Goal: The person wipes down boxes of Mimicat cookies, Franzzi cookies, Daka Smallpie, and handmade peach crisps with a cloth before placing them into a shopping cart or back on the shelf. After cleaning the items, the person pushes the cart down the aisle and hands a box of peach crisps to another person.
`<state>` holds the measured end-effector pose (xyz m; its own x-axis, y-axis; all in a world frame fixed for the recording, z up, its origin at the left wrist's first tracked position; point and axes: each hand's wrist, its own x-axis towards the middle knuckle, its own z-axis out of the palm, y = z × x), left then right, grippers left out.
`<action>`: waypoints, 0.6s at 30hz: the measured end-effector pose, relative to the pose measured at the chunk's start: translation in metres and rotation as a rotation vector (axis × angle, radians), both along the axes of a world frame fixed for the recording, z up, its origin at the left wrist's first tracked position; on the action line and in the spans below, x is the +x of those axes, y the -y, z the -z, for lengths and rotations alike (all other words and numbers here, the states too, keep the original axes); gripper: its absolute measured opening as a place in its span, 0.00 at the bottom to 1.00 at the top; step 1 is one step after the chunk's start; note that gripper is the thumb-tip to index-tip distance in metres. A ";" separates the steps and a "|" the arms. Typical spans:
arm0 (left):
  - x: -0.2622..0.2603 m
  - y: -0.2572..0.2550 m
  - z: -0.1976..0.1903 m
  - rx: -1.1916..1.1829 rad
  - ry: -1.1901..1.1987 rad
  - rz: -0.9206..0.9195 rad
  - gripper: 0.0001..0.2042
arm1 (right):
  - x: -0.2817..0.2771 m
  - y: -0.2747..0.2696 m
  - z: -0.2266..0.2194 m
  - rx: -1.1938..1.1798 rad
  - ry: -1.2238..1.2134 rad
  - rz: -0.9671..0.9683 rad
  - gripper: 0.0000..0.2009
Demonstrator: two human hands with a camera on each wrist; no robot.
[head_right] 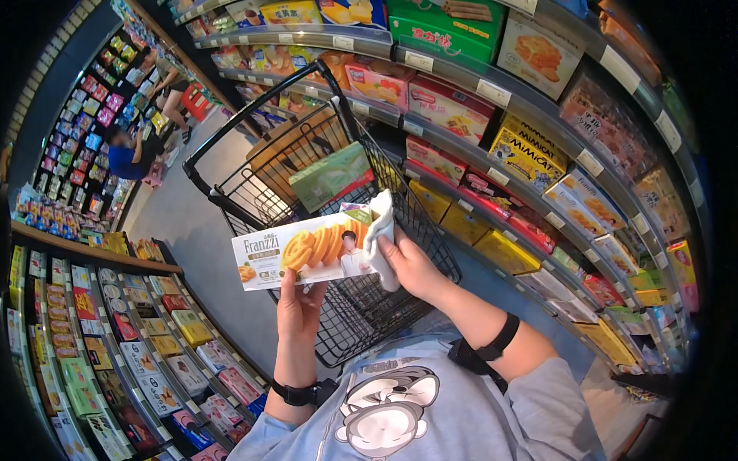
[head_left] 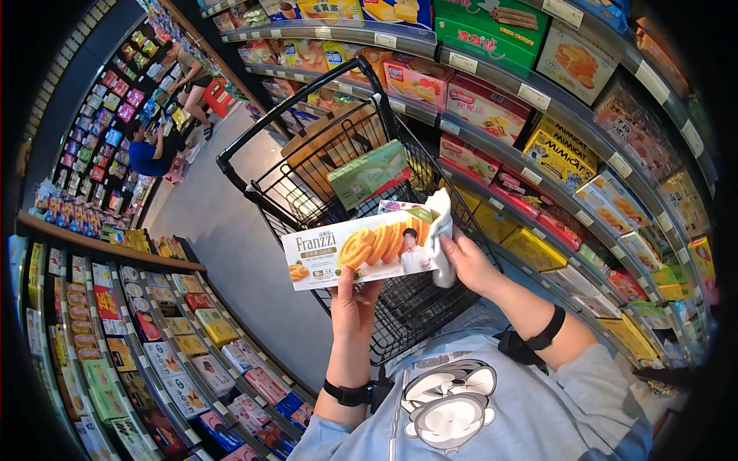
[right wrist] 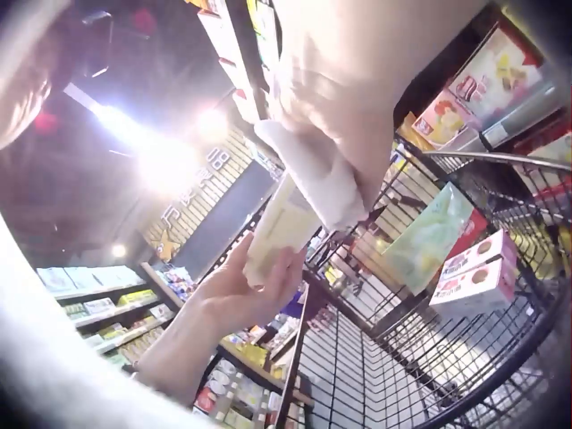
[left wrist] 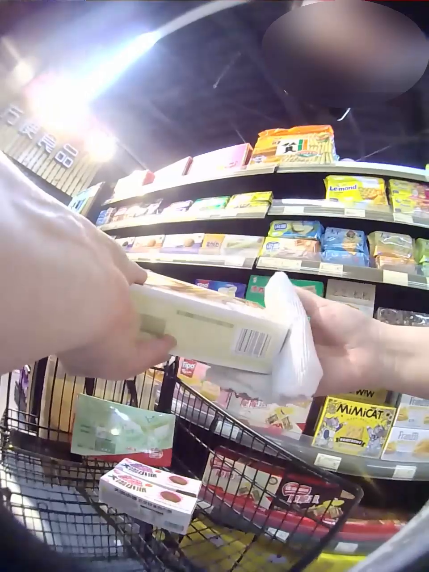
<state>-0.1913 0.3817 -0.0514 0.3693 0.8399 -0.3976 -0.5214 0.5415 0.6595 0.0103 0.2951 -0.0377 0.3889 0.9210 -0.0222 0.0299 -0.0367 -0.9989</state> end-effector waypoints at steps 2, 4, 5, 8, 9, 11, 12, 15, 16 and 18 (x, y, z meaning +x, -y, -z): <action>0.006 0.005 -0.005 0.029 -0.061 0.014 0.27 | -0.001 0.002 -0.003 -0.029 -0.588 -0.062 0.35; 0.008 0.005 -0.005 0.034 -0.059 0.054 0.27 | 0.000 0.003 -0.004 0.047 -0.441 -0.088 0.34; 0.006 0.005 -0.005 0.037 -0.059 0.091 0.27 | -0.001 0.002 -0.005 0.050 -0.442 -0.082 0.34; -0.004 -0.004 -0.009 0.045 -0.304 0.359 0.22 | 0.005 0.000 -0.007 0.056 -0.414 -0.024 0.31; -0.009 -0.010 -0.012 0.093 -0.555 0.567 0.20 | 0.011 -0.001 -0.010 0.046 -0.440 0.001 0.29; -0.012 0.008 -0.020 0.635 -0.959 0.474 0.21 | 0.017 -0.002 -0.012 0.057 -0.421 0.056 0.24; -0.011 0.016 -0.028 1.186 -1.330 0.323 0.22 | 0.019 -0.002 -0.013 0.059 -0.419 0.067 0.24; 0.015 0.021 -0.053 1.581 -1.496 0.155 0.34 | 0.016 0.001 -0.020 0.023 -0.421 0.029 0.24; 0.021 0.023 -0.055 1.621 -1.704 0.194 0.37 | 0.011 0.002 -0.024 -0.006 -0.429 -0.012 0.23; 0.022 0.011 -0.027 1.643 -1.716 0.137 0.41 | -0.001 0.003 -0.033 0.127 -0.183 -0.003 0.21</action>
<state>-0.1695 0.3712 -0.0245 0.6196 0.6651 0.4168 0.7182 -0.6946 0.0407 0.0092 0.2922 -0.0047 0.3863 0.9220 0.0244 -0.1523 0.0898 -0.9842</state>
